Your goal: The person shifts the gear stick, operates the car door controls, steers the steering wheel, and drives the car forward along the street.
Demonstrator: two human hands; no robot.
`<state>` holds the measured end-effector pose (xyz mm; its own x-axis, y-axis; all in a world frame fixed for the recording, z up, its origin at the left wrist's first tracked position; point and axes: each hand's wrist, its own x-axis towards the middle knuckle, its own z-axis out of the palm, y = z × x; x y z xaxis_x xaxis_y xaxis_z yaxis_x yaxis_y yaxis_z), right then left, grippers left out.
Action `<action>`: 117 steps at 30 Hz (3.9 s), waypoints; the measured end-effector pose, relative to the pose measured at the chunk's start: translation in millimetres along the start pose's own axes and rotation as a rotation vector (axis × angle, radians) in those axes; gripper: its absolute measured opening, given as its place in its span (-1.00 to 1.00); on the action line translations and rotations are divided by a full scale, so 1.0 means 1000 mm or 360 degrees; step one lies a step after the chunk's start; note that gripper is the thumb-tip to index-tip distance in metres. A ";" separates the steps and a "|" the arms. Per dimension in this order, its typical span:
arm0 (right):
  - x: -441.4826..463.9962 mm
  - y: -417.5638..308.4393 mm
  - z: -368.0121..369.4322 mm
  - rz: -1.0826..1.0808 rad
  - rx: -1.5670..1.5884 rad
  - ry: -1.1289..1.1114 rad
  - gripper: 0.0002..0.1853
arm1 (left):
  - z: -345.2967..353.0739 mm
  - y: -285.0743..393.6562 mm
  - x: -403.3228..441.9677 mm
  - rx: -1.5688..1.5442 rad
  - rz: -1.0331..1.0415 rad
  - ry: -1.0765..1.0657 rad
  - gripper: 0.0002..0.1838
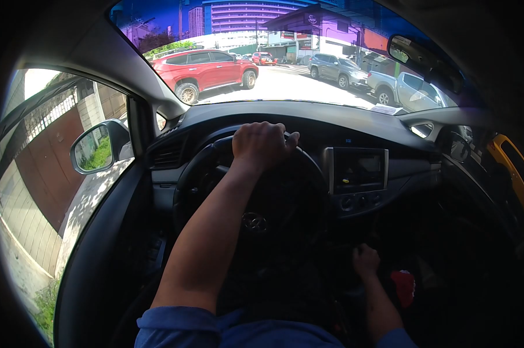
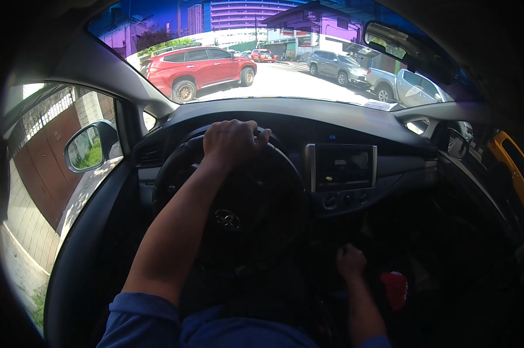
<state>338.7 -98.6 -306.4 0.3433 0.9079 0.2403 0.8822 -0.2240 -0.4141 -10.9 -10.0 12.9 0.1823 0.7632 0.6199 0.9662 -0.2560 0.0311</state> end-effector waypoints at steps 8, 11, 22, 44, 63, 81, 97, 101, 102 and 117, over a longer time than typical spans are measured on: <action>-0.001 -0.001 -0.001 0.0000 0.0006 0.0013 -0.70 | 0.000 0.000 0.000 -0.0003 -0.0003 0.0016 -0.46; 0.001 0.001 0.001 -0.0009 0.0017 0.0020 -0.71 | 0.000 0.000 0.000 0.0001 -0.0006 0.0011 -0.45; -0.002 -0.002 -0.002 -0.0021 0.0035 0.0064 -0.71 | -0.003 0.001 -0.001 0.0011 -0.0010 -0.0020 -0.45; -0.001 -0.001 0.000 -0.0006 0.0033 0.0036 -0.72 | -0.003 0.001 0.000 0.0007 -0.0008 -0.0046 -0.45; 0.000 0.000 0.000 -0.0002 0.0033 0.0011 -0.72 | -0.003 0.002 0.000 0.0010 -0.0011 -0.0035 -0.45; 0.006 0.018 0.022 -0.0199 -0.0021 0.0142 -0.73 | 0.001 -0.007 -0.002 -0.0075 0.0026 0.0033 -0.49; 0.013 0.039 0.041 -0.0319 -0.0139 0.0230 -0.75 | -0.001 -0.009 -0.003 -0.0114 0.0001 -0.0019 -0.47; 0.013 0.033 0.033 -0.0270 -0.0132 0.0138 -0.76 | -0.001 -0.008 -0.003 -0.0108 -0.0012 -0.0019 -0.47; 0.012 0.030 0.031 -0.0263 -0.0130 0.0129 -0.76 | -0.001 -0.008 -0.003 -0.0101 -0.0010 -0.0008 -0.47; 0.007 0.020 0.025 -0.0245 -0.0021 0.0219 -0.74 | 0.002 -0.008 -0.003 -0.0106 0.0011 0.0031 -0.47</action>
<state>350.9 -88.4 -334.8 0.2442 0.8749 0.4182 0.9315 -0.0918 -0.3519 -19.0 -9.0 9.6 0.1848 0.7498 0.6353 0.9505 -0.3007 0.0783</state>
